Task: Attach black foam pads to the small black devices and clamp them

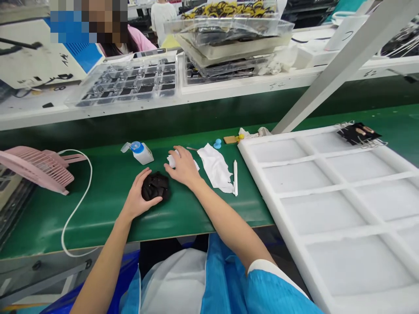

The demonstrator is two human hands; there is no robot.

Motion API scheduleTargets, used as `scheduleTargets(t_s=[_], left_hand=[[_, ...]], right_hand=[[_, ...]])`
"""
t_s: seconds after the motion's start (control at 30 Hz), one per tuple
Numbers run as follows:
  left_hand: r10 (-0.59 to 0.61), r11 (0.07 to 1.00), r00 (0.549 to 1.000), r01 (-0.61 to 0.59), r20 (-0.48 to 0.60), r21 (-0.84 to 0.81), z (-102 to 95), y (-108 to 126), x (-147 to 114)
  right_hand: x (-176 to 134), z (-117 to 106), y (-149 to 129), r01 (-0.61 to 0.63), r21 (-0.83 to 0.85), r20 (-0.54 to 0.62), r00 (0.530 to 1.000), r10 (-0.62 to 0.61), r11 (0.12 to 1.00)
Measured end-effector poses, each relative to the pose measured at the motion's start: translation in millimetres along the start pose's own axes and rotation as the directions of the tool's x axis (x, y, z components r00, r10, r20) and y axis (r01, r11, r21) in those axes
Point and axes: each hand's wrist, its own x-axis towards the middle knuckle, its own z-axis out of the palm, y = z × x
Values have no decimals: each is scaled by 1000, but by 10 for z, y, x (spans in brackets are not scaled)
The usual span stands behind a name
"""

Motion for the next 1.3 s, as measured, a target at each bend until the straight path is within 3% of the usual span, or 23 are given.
scheduleTargets(t_s=[0.1,0.2,0.3,0.47,0.73,0.8,0.9,1.0,1.1,1.2,1.23,1.3], left_hand=[[-12,999,1000,11,-12,-37,-7,-13,2],[-21,999,1000,20,-8,-36,-6,-20,1],[-11,1000,1000,11,9,-12,3,-19,-5],[4,1000,1000,-4,12,-12,12,-23,-11],[0,1000,1000,0,10,4,20,-19,-3],[3,1000,1000,-4,9,8,22,-16,-1],[9,1000,1000,-9,12,4,22,-15,0],[6,1000,1000,-6,14,-4,20,-14,0],[-7,1000,1000,7,17,-7,18,-9,-1],[-15,1000,1000,15,24,-8,13,4,-1],[-19,1000,999,19,28,-7,11,11,-1],[-30,1000,999,30,37,-6,5,27,-2]], right_hand=[[75,-244,200,-74,-71,123,989,82,995],[72,-559,349,-153,-134,333,924,190,979],[31,-777,449,-183,-178,450,859,245,967],[-10,-781,519,-251,-222,512,793,332,942],[26,-726,474,-255,-92,507,820,266,963],[42,-686,425,-266,-18,465,851,243,964],[68,-536,370,-352,249,304,913,272,902],[82,-361,362,-442,466,221,897,383,767],[75,-282,366,-397,377,66,913,403,837],[59,-274,331,-258,150,-144,949,279,954],[55,-265,308,-227,78,-167,957,237,971],[50,-225,249,-178,-50,-101,980,173,983]])
